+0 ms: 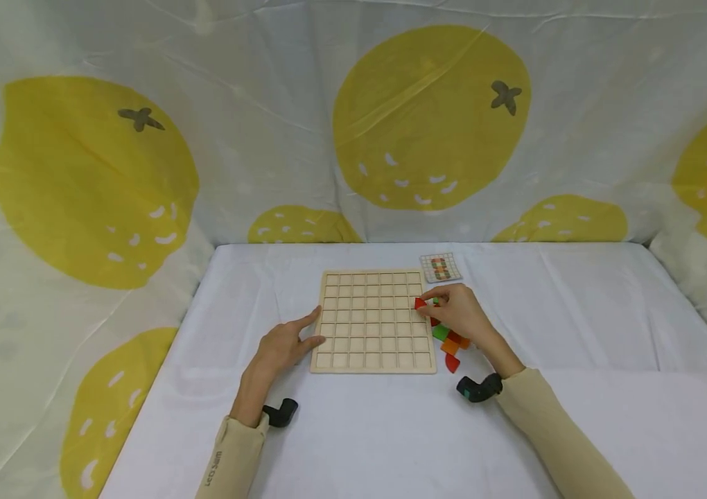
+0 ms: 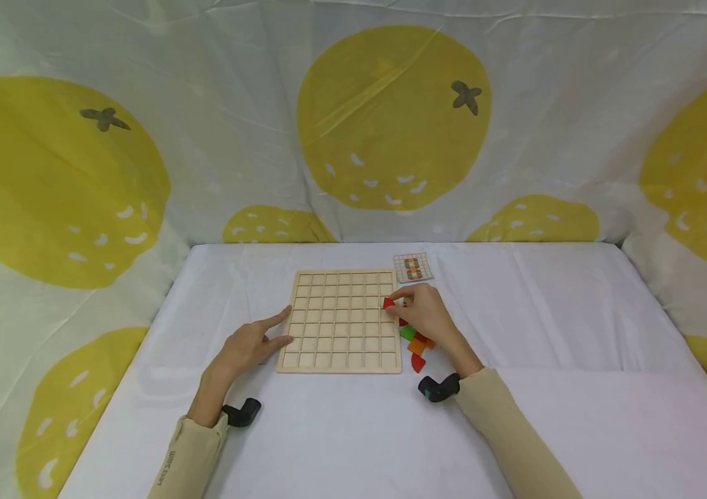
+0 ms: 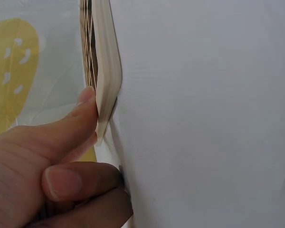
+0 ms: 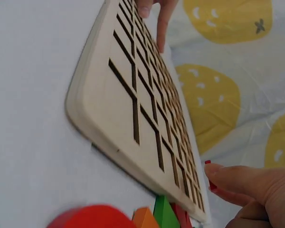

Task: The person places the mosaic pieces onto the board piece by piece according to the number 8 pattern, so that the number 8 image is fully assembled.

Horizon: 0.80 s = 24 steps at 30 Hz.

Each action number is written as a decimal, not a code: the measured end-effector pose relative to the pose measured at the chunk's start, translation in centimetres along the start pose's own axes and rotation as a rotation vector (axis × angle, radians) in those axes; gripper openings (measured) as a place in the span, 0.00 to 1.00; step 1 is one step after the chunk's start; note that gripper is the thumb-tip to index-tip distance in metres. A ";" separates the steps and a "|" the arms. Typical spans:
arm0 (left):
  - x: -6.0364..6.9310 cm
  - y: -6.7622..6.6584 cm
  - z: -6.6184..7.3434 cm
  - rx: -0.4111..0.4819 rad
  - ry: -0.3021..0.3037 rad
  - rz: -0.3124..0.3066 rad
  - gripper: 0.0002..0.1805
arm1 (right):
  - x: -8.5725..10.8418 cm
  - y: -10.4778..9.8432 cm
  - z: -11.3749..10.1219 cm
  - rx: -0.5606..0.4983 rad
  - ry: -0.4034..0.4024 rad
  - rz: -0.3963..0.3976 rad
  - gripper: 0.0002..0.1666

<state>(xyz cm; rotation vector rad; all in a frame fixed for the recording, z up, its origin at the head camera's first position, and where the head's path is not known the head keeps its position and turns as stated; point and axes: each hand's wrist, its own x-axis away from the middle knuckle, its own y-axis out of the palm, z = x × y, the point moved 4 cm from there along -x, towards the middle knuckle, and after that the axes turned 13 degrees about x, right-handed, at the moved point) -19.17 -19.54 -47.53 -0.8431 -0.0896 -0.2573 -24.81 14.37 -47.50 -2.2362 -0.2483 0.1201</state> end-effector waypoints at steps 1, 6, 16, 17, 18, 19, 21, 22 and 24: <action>0.0 0.0 0.1 0.004 0.001 -0.002 0.38 | -0.4 0.2 -0.3 0.005 -0.008 0.002 0.17; -0.2 0.1 0.4 0.010 0.004 0.005 0.38 | -2.1 1.0 -1.4 -0.012 -0.012 -0.009 0.17; -0.1 0.1 0.3 -0.019 -0.023 0.008 0.38 | -4.7 2.3 -2.6 0.005 -0.034 -0.008 0.15; -0.1 0.1 0.3 -0.017 -0.025 0.008 0.38 | -4.8 2.3 -2.6 0.003 -0.033 -0.008 0.15; -0.1 0.0 0.3 -0.016 -0.025 0.008 0.38 | -4.9 2.4 -2.7 0.006 -0.034 -0.004 0.15; 0.0 0.0 0.3 -0.015 -0.027 0.009 0.38 | -5.0 2.4 -2.8 0.006 -0.033 -0.003 0.15; 0.0 -0.1 0.2 -0.014 -0.030 0.008 0.38 | -5.0 2.5 -2.7 0.011 -0.026 -0.008 0.16; 0.0 -0.1 0.2 -0.012 -0.037 0.008 0.38 | -5.1 2.6 -2.7 0.010 -0.018 -0.010 0.16; 0.0 -0.1 0.1 -0.016 -0.039 0.007 0.38 | -5.1 2.7 -2.5 0.009 -0.007 -0.015 0.16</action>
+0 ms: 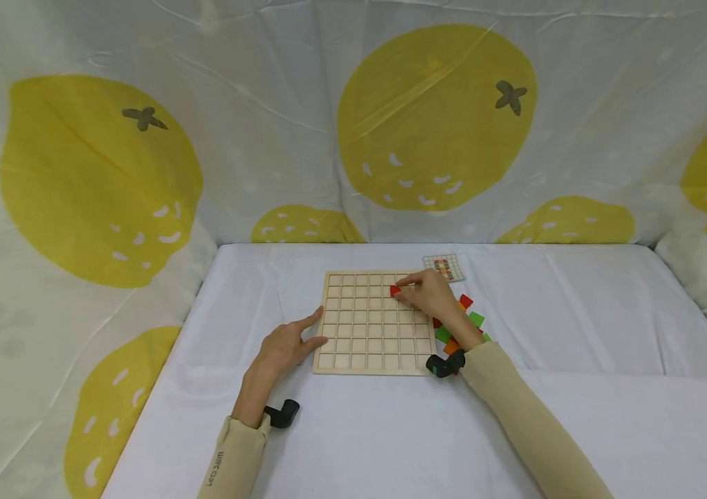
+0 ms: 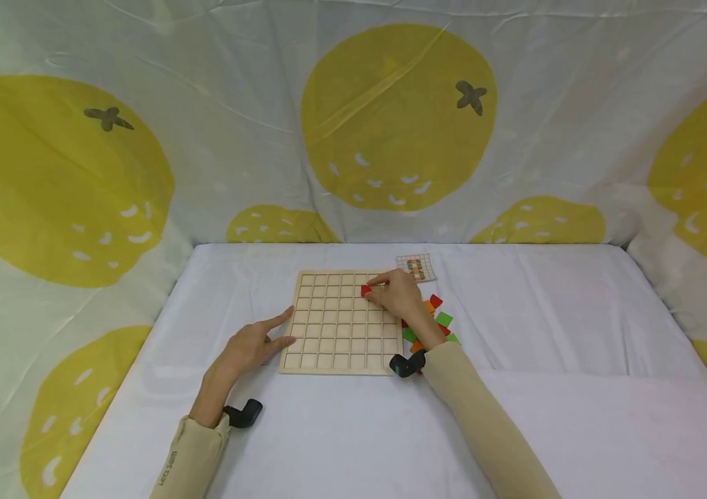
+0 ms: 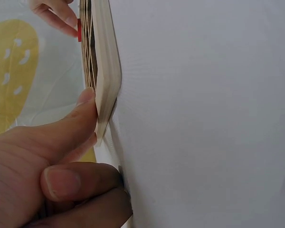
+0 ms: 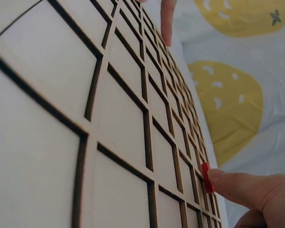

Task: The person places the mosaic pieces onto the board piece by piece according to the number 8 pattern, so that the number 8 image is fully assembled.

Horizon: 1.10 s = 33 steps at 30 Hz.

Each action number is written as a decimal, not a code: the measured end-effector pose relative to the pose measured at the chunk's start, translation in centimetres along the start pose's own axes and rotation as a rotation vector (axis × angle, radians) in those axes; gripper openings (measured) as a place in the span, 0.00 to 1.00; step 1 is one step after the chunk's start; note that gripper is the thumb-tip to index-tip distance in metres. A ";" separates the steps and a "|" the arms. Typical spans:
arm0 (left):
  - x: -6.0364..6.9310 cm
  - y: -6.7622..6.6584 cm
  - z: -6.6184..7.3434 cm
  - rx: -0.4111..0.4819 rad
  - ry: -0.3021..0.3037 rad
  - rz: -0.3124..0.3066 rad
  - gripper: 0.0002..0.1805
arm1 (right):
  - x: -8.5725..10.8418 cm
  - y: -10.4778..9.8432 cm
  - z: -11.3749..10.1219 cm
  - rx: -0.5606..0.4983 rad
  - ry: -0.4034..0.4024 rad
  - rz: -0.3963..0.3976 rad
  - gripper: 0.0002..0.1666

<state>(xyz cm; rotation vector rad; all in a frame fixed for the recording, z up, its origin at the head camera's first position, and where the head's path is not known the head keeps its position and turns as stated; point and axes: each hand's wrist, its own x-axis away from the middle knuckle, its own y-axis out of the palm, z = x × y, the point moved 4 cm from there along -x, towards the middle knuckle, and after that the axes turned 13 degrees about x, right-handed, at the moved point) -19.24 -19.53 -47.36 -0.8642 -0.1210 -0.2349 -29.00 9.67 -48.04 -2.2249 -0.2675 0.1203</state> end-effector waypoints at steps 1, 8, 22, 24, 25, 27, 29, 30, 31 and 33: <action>0.0 0.0 0.0 0.000 -0.001 0.001 0.38 | 0.0 0.1 0.1 -0.002 0.003 -0.002 0.16; 0.2 0.0 -0.1 0.006 0.009 0.003 0.37 | -0.2 0.3 0.1 -0.004 -0.025 0.022 0.14; 0.2 0.1 0.0 0.011 0.007 -0.005 0.37 | -0.4 1.0 -0.7 -0.032 -0.026 0.034 0.12; 0.1 0.1 0.0 0.015 0.003 -0.009 0.38 | -0.4 1.1 -0.7 -0.038 -0.021 0.027 0.12; 0.1 0.1 0.0 0.014 0.002 -0.010 0.38 | -0.4 1.1 -0.7 -0.038 -0.022 0.025 0.12; 0.1 0.1 0.0 0.012 0.006 -0.007 0.38 | -0.4 1.1 -0.7 -0.040 -0.023 0.024 0.12; 0.0 0.1 0.0 0.010 0.008 -0.002 0.38 | -0.4 1.1 -0.6 -0.063 -0.019 0.016 0.13; 0.0 0.1 0.0 0.009 0.009 -0.002 0.38 | -0.4 1.1 -0.5 -0.069 -0.020 0.011 0.14; 0.1 0.1 0.0 0.010 0.007 -0.003 0.38 | -0.4 1.1 -0.3 -0.081 -0.016 0.005 0.15; 0.1 0.1 0.0 0.013 0.004 -0.006 0.38 | -0.2 0.9 0.1 -0.099 -0.012 -0.008 0.17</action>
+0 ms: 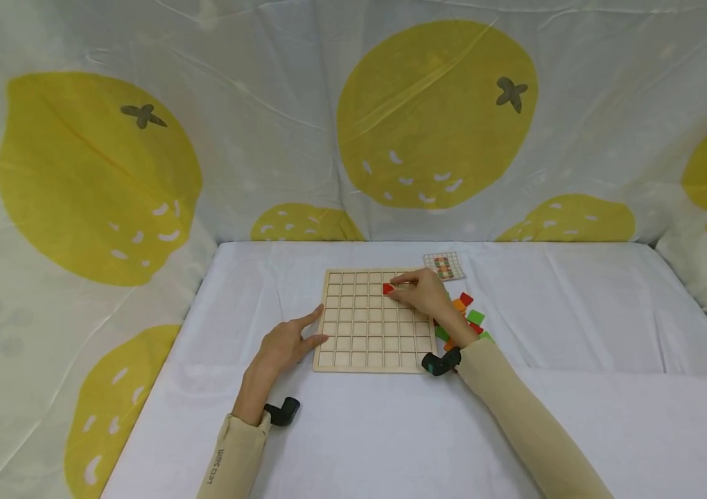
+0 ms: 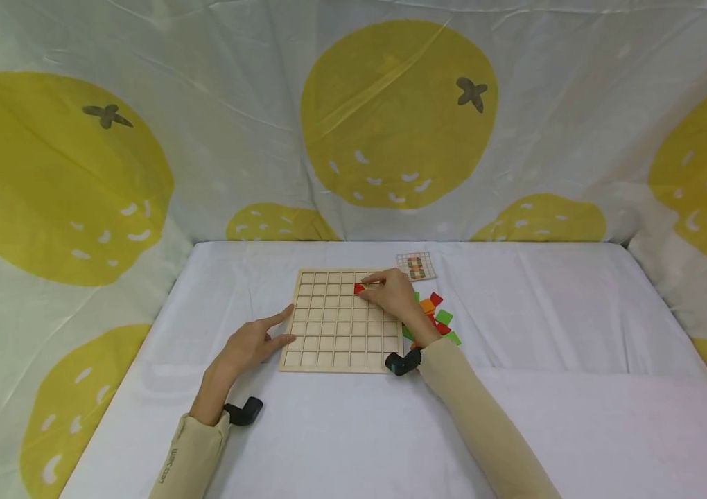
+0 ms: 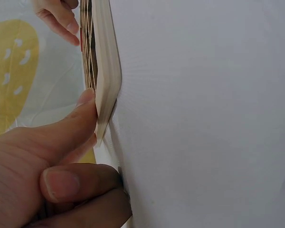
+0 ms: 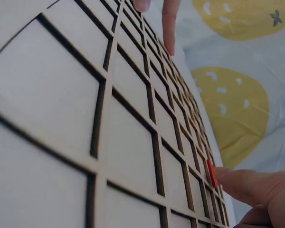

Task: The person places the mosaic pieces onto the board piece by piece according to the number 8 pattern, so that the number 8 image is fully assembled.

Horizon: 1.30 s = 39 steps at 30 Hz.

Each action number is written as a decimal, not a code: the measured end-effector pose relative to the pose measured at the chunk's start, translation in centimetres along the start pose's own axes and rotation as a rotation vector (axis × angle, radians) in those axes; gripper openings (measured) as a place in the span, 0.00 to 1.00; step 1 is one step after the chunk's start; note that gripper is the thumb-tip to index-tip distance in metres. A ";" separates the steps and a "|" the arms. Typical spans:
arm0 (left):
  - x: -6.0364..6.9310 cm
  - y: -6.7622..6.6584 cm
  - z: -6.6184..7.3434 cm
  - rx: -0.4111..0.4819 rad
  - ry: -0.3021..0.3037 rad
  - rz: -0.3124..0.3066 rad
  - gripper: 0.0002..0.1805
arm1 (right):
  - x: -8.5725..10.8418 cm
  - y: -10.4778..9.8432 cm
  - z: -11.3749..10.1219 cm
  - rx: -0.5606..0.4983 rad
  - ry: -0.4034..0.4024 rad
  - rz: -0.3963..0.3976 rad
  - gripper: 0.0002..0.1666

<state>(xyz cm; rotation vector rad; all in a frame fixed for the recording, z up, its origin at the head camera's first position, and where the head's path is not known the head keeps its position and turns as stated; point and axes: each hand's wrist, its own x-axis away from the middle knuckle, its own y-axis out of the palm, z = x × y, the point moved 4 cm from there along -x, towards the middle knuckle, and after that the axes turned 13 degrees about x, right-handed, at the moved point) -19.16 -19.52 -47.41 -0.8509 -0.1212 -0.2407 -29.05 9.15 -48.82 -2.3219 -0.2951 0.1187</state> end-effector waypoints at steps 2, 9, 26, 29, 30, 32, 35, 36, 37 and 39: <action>0.0 0.0 0.0 0.002 -0.002 -0.005 0.38 | 0.3 -0.5 0.4 -0.012 -0.010 -0.003 0.18; 0.0 0.1 -0.1 0.010 0.000 -0.013 0.38 | 2.8 -3.8 2.4 0.006 0.014 0.034 0.18; 0.0 -0.1 0.0 0.013 0.005 -0.007 0.38 | 7.3 -7.3 6.7 0.124 0.157 -0.006 0.20; 0.0 -0.1 0.0 0.023 0.008 -0.018 0.38 | 7.4 -7.3 7.0 0.130 0.156 -0.017 0.22; 0.0 -0.1 -0.1 0.027 0.006 -0.021 0.38 | 7.3 -7.3 7.1 0.129 0.160 -0.018 0.23; 0.0 -0.2 -0.2 0.038 0.000 -0.028 0.38 | 7.2 -7.2 7.3 0.123 0.161 -0.021 0.24; 0.0 -0.2 -0.3 0.058 -0.008 -0.037 0.38 | 7.1 -7.1 7.6 0.118 0.151 -0.028 0.24; 0.0 -0.2 -0.3 0.063 -0.009 -0.040 0.38 | 7.1 -7.1 7.7 0.115 0.149 -0.027 0.25; 0.0 -0.2 -0.3 0.068 -0.007 -0.043 0.38 | 7.1 -7.1 7.7 0.116 0.143 -0.026 0.24; -0.1 -0.2 -0.3 0.074 -0.003 -0.051 0.38 | 7.1 -7.1 7.8 0.120 0.133 -0.021 0.25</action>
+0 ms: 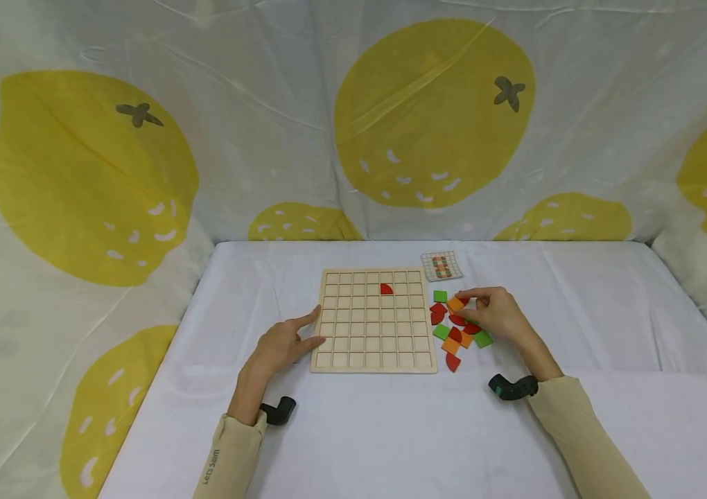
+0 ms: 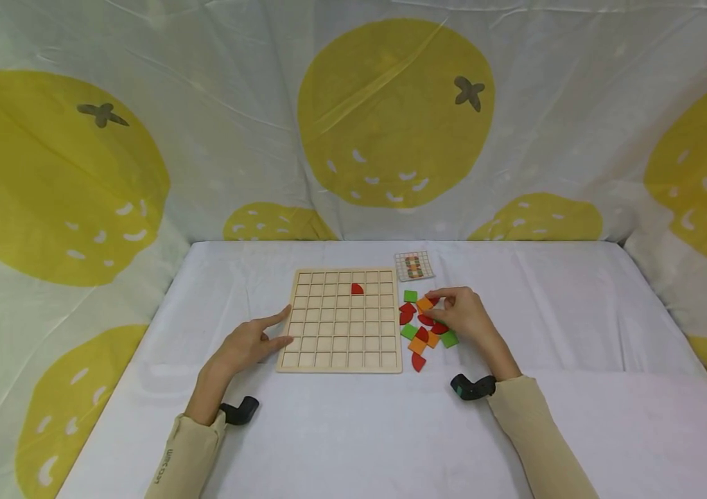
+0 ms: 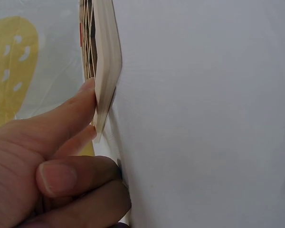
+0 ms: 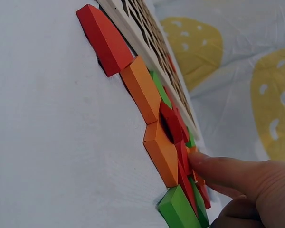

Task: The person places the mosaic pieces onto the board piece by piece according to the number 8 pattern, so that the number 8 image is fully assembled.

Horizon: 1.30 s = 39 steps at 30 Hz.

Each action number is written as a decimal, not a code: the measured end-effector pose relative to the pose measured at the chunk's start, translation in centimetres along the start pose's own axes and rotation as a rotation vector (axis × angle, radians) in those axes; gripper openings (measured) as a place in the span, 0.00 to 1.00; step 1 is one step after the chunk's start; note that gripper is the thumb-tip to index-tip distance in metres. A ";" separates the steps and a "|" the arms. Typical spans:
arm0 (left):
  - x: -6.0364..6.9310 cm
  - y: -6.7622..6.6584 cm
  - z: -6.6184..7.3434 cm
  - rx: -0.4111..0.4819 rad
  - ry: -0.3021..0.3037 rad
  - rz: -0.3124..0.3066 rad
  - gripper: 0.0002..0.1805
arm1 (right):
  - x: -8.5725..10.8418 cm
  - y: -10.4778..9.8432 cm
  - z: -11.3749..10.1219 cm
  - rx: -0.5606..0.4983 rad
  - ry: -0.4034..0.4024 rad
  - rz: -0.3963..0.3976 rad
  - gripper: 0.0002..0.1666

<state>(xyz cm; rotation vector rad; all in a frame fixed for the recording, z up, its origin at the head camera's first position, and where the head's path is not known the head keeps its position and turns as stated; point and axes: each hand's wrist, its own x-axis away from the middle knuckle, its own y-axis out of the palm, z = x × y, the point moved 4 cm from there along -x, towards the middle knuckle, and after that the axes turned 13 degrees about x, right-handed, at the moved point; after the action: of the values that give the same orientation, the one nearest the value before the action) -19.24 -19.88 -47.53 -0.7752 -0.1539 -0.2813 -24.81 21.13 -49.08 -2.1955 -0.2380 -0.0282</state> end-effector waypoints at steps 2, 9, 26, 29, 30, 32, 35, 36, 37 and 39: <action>0.1 0.0 0.0 -0.001 0.003 -0.005 0.38 | 0.0 0.0 0.0 0.000 -0.005 0.012 0.24; 0.3 0.0 0.0 0.022 0.000 -0.019 0.39 | 0.0 0.0 -0.2 0.035 -0.026 0.047 0.21; 0.3 0.1 0.0 0.050 0.012 -0.020 0.40 | 0.0 0.1 0.1 0.014 -0.045 -0.006 0.20; 0.3 0.0 0.0 0.044 0.008 -0.016 0.40 | -0.1 0.3 -0.7 -0.040 -0.037 -0.020 0.22; 0.3 0.0 -0.1 0.046 0.005 -0.017 0.40 | -0.2 0.5 -1.0 -0.061 -0.036 -0.026 0.22; 0.2 0.0 -0.2 0.050 0.001 -0.019 0.40 | -0.4 0.8 -1.9 -0.091 -0.052 -0.026 0.23; 0.2 0.2 -0.3 0.059 0.001 -0.027 0.40 | -1.0 1.5 -3.3 -0.112 -0.095 -0.002 0.23; 0.1 0.2 -0.4 0.061 0.000 -0.029 0.40 | -1.2 1.8 -3.8 -0.108 -0.106 0.009 0.23; 0.1 0.2 -0.4 0.059 0.001 -0.030 0.40 | -1.4 2.1 -4.4 -0.107 -0.114 0.020 0.22; 0.1 0.2 -0.3 0.057 0.003 -0.029 0.40 | -2.0 2.7 -5.5 -0.097 -0.119 0.036 0.21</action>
<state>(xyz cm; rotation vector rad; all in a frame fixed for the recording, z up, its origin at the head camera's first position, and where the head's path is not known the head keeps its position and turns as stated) -19.05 -19.97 -47.88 -0.7163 -0.1694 -0.3042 -25.90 14.87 -48.21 -2.3004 -0.2685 0.1139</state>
